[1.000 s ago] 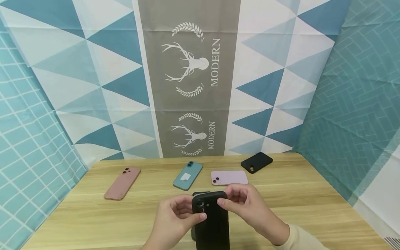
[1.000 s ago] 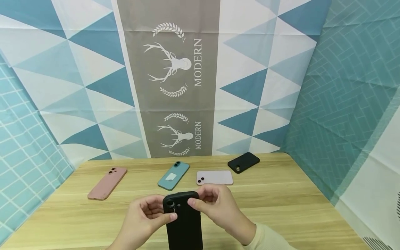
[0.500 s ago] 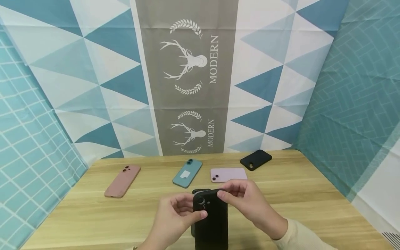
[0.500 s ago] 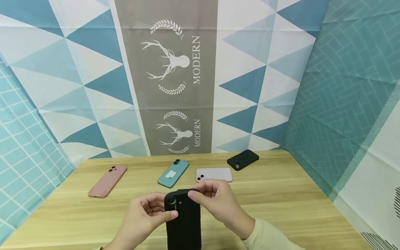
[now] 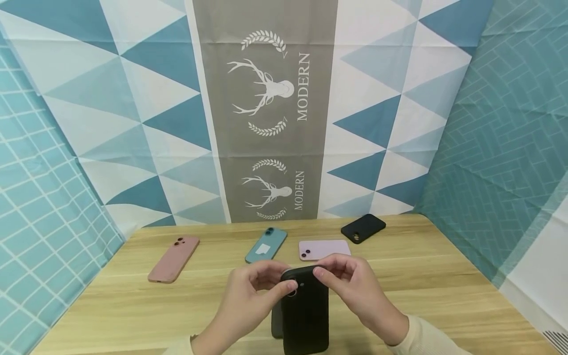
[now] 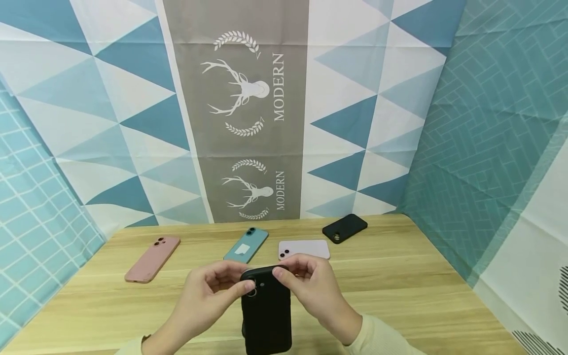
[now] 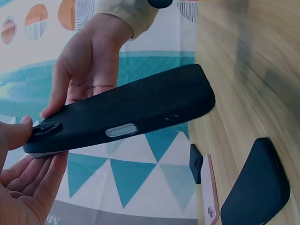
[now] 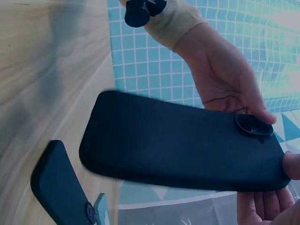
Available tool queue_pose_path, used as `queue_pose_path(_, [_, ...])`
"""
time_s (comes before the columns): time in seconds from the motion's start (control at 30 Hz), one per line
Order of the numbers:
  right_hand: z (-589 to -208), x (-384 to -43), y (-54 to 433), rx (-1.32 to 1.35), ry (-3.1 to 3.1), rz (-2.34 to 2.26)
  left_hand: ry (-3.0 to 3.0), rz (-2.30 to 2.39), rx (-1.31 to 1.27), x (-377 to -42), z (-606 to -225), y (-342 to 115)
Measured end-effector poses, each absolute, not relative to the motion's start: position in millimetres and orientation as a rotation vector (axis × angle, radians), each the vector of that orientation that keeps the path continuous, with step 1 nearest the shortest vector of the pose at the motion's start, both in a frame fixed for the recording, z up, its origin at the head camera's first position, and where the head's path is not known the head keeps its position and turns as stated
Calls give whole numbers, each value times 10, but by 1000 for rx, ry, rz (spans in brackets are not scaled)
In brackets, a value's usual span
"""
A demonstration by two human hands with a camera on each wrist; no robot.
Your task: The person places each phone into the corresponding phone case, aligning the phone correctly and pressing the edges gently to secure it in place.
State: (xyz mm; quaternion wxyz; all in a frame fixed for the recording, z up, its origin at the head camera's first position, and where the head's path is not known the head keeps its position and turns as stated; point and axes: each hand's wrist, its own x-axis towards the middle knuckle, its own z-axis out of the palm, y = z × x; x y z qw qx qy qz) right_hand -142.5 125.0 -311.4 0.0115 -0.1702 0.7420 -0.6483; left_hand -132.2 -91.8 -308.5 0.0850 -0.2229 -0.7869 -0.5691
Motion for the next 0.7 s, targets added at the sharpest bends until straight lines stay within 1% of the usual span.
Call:
queue_pose_path(0.2, [-3100,-1434,1259,-528,2305,-1990,-2328,-1710,-678,-1331,-3092,-937])
queue_pose_path(0.7, [-3137,-1478,1255,-479,2229,-1953,-2369,-1820,-610,-1342,-3109,-981])
